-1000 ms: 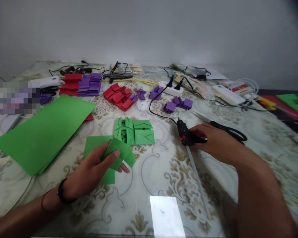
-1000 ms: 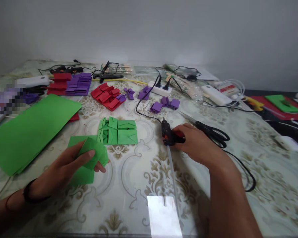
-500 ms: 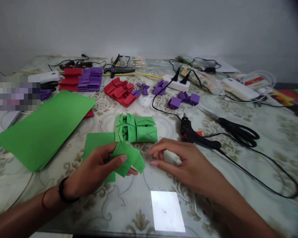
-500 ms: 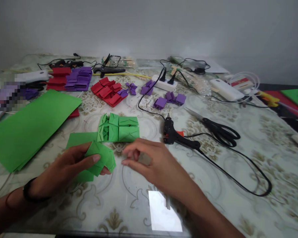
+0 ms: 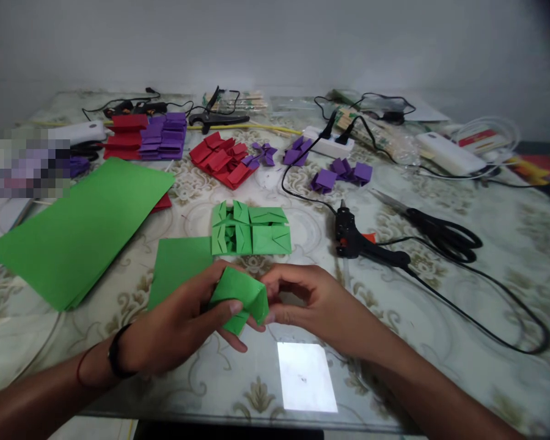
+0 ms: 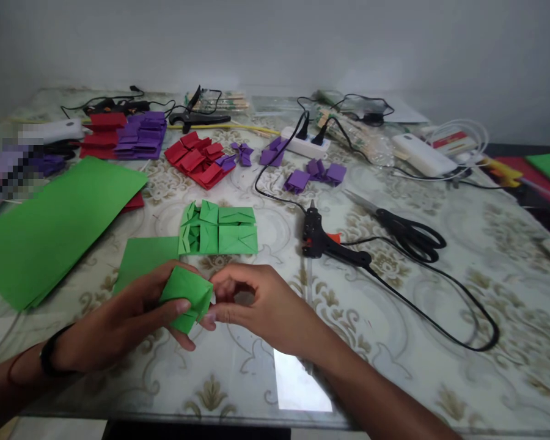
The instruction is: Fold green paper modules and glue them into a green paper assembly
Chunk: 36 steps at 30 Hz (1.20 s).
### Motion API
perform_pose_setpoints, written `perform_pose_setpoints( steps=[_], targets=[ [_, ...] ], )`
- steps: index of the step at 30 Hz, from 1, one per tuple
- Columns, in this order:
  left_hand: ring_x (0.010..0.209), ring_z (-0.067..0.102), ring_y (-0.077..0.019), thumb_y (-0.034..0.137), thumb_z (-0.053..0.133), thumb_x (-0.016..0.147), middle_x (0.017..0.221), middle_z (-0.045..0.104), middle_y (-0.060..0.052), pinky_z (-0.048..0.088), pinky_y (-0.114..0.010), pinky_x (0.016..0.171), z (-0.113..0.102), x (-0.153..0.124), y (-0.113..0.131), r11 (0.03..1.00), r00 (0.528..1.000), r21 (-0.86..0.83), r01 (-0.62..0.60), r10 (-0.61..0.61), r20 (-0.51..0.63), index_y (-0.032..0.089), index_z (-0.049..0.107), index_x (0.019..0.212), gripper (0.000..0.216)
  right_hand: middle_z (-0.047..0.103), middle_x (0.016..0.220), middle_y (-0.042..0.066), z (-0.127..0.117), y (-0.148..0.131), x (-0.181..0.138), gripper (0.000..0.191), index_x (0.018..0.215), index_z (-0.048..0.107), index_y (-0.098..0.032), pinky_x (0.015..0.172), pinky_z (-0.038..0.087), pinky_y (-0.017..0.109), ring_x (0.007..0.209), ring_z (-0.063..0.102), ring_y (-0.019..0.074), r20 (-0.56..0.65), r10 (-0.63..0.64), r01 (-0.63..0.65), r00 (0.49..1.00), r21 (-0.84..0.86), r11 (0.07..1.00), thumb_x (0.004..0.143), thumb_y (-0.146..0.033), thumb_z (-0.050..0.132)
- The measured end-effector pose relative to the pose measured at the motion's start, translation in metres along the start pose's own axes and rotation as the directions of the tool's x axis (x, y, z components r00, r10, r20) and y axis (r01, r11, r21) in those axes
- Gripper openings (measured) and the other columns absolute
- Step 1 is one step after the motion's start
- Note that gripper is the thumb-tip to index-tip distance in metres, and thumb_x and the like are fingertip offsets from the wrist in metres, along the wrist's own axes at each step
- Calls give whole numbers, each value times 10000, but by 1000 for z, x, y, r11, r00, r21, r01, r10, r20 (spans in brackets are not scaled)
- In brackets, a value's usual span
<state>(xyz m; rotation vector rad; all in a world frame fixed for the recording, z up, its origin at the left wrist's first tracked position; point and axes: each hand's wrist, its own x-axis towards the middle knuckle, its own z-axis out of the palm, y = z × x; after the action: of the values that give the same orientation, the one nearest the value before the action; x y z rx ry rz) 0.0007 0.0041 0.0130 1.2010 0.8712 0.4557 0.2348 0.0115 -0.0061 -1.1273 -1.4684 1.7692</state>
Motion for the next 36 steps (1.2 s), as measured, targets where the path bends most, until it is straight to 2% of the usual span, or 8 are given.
perform_pose_setpoints(
  steps=[7, 11, 16, 20, 24, 28, 30, 36],
  targets=[
    [872, 795, -199, 406, 655, 1039, 1109, 749, -80, 691, -293, 783, 1, 1, 2, 1000, 1000, 27, -9, 9, 0, 191, 652, 1083, 219, 684, 751, -27, -1, 3, 1, 329, 804, 736, -208, 706, 485, 284, 728, 610, 148, 45, 36, -39, 998, 70, 997, 751, -432, 971],
    [808, 795, -185, 366, 623, 1045, 1039, 715, -57, 681, -284, 756, 0, 1, -1, 996, 1000, 86, -14, 14, 2, 195, 635, 1077, 174, 673, 739, -31, -1, 3, 2, 344, 793, 740, -206, 679, 482, 273, 706, 591, 142, 40, 51, -54, 998, 81, 995, 724, -435, 987],
    [902, 785, -208, 336, 590, 1045, 1077, 733, -62, 666, -291, 796, -1, 0, -3, 984, 997, 164, -70, 71, 2, 214, 636, 1185, 192, 687, 720, -23, 1, 5, 3, 351, 781, 730, -196, 669, 474, 270, 692, 590, 140, 33, 59, -61, 998, 92, 994, 737, -438, 980],
    [892, 767, -200, 306, 529, 1067, 1089, 751, -64, 633, -307, 852, -3, -1, -2, 960, 995, 263, -96, 88, 43, 197, 639, 1137, 170, 666, 704, -23, 4, 7, 4, 394, 748, 706, -194, 657, 457, 278, 677, 570, 141, -9, 69, -68, 998, 80, 995, 725, -478, 979],
    [842, 744, -187, 313, 520, 1066, 1105, 746, -63, 616, -297, 785, -5, -1, -3, 954, 995, 289, -84, 64, 79, 210, 618, 1128, 155, 614, 656, -35, 7, 8, 5, 448, 703, 669, -191, 610, 412, 268, 636, 523, 131, -29, 94, -92, 995, 73, 993, 697, -507, 987],
    [887, 731, -200, 364, 581, 1053, 1138, 735, -70, 594, -278, 742, -6, -2, -5, 953, 997, 298, -51, 33, 66, 211, 616, 1192, 210, 589, 622, -45, 8, 7, 5, 462, 681, 643, -196, 567, 374, 255, 601, 483, 120, -49, 107, -105, 993, 43, 994, 708, -516, 974],
    [868, 719, -202, 398, 596, 1044, 1095, 741, -61, 580, -279, 733, -6, -2, -4, 945, 998, 323, -50, 35, 52, 209, 640, 1166, 230, 579, 614, -48, 9, 7, 5, 461, 674, 633, -198, 556, 356, 252, 595, 466, 117, -50, 101, -100, 994, 29, 995, 728, -515, 962],
    [724, 636, -195, 426, 564, 1035, 815, 721, -14, 495, -285, 662, -5, 1, -5, 885, 997, 466, -10, 44, -62, 197, 709, 923, 293, 576, 642, -44, 10, 7, 5, 450, 695, 639, -194, 559, 349, 249, 610, 463, 116, -32, 118, -116, 993, 44, 992, 740, -514, 953]
  ],
)
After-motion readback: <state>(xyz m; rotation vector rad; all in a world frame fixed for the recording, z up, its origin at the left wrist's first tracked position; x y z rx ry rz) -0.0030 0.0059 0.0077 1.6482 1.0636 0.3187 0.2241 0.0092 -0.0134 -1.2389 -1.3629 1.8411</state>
